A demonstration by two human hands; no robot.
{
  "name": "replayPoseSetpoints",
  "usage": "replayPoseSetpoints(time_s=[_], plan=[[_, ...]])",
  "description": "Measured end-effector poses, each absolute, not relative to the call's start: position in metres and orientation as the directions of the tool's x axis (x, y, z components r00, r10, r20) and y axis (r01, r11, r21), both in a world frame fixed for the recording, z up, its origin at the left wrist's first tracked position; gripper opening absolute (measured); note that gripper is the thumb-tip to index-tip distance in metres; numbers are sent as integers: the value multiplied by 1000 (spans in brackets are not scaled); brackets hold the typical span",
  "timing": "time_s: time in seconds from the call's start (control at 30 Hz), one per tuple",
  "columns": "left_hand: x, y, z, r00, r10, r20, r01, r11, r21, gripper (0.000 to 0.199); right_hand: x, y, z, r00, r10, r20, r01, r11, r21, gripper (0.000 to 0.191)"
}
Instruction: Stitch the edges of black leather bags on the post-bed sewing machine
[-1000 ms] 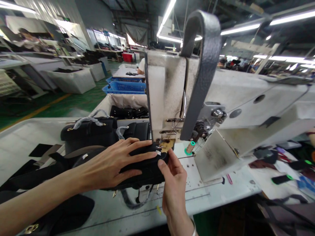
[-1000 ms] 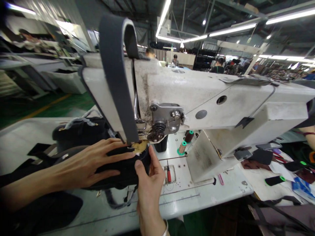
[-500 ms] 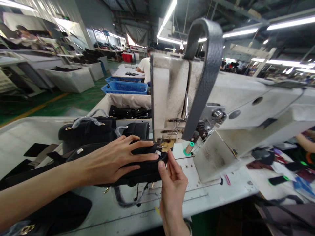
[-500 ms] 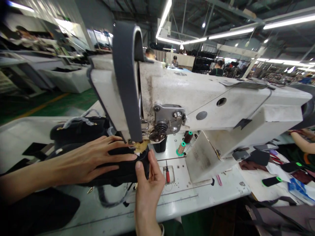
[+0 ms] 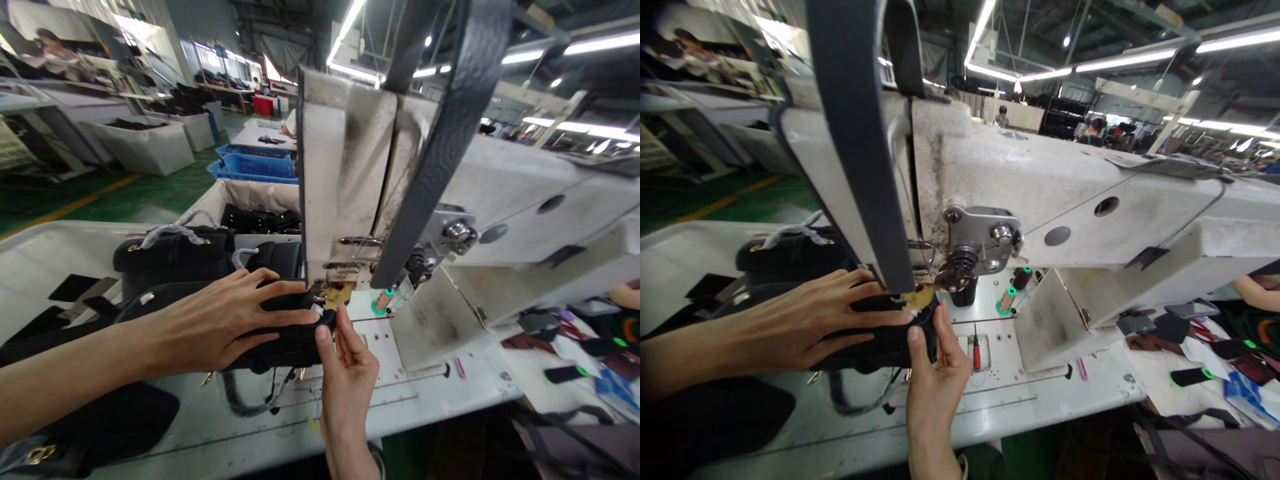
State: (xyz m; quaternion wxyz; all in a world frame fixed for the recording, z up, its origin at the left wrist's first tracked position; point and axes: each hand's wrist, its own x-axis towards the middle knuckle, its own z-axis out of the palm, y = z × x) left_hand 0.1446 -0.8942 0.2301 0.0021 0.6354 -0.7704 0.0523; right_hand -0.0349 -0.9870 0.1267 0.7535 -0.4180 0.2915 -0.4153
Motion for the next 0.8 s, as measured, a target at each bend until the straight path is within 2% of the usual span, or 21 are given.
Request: replayPoseSetpoints(time_s=[0.27,0.47,0.67,0.8], plan=[[147,-896,228,-198,-978,66,-974,189,-122,60,-31,-992,130,506,-858,-89,399,324,-858,57],[141,-897,229,-140,-986,92,-988,133,-77,61,-32,-994,129,531,-841,-105,390,352,-851,57],[134,-895,229,-95,-989,112,-993,86,-79,59,-33,-1000,130,568,-818,-95,395,372,-840,58],[122,-890,230,-30,-995,90,-992,19,-125,60,-32,-1005,132,599,-792,-119,393,420,-818,56]])
